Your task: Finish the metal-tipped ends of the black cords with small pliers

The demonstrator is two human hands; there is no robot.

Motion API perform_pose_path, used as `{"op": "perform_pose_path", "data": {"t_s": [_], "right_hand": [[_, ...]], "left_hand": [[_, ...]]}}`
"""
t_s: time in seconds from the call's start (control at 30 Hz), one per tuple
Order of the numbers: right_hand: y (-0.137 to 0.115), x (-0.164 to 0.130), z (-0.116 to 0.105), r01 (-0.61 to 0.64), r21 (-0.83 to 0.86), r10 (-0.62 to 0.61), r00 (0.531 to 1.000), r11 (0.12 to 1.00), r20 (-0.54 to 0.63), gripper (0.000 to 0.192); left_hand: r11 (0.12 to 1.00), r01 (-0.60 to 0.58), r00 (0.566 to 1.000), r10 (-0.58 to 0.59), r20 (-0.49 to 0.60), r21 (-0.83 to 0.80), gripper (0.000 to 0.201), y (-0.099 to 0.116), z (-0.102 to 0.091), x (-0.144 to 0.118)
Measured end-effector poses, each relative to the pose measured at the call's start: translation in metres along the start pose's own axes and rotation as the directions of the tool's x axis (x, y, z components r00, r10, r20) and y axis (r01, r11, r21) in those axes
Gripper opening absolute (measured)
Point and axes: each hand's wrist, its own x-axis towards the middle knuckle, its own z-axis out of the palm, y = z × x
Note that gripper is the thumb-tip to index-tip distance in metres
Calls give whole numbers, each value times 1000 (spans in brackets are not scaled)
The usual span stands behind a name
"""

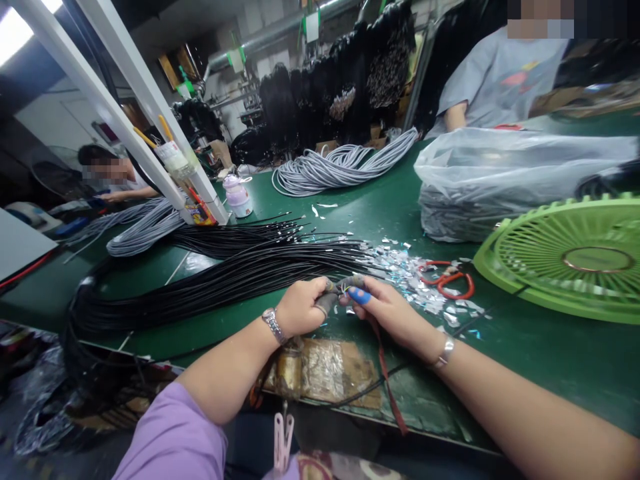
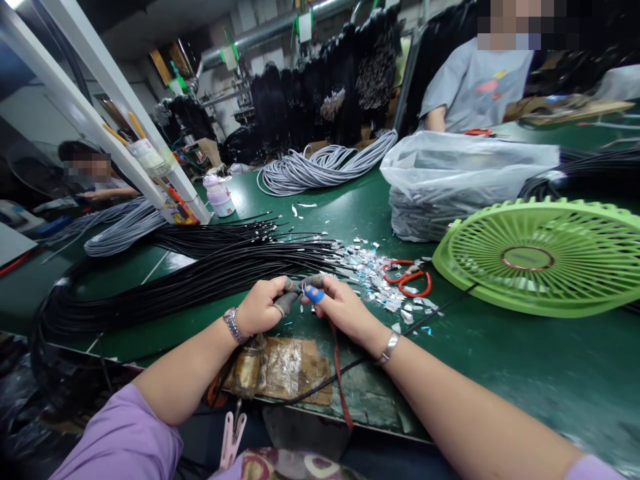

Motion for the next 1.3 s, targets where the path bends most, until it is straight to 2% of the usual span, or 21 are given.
{"op": "perform_pose_path", "data": {"t_s": [0.37,0.53,0.67,0.77,0.87,0.97,1.07,1.13,1.23,1.3], "right_hand": [[-4,-1,2,12,10,-12,1000,1000,21,44],[0,-1,2,-21,56,20,1000,998,19,49],[6,2,2,-12,14,12,1000,1000,-16,44],[9,3,0,13,-61,-17,998,998,-65,40],[10,3,-2,58,-54,-63,994,997,-88,36],[12,3,-3,122,-84,-130,987,989,-96,45],[13,4,-4,156,-154,-175,977,976,-124,35],[13,5,-4,159,-172,-183,974,972,-135,28],[11,5,-5,146,-156,-166,978,977,-123,25],[10,5,-4,123,-135,-139,983,983,-120,24]], "left_hand": [[999,8,1000,-8,1,-53,7,-1,1,1],[997,11,1000,-11,5,-78,6,-2,0,0],[991,14,999,-9,34,-134,9,-1,1,1],[949,112,992,-90,88,-296,10,-1,1,3],[831,280,959,-227,166,-480,19,-1,1,6],[747,351,936,-281,209,-565,29,0,1,8],[726,370,929,-279,244,-580,35,2,0,9],[728,392,917,-258,304,-563,37,2,0,8],[761,440,856,-194,480,-477,40,3,-2,6],[790,439,825,-166,540,-428,41,3,-3,5]]}}
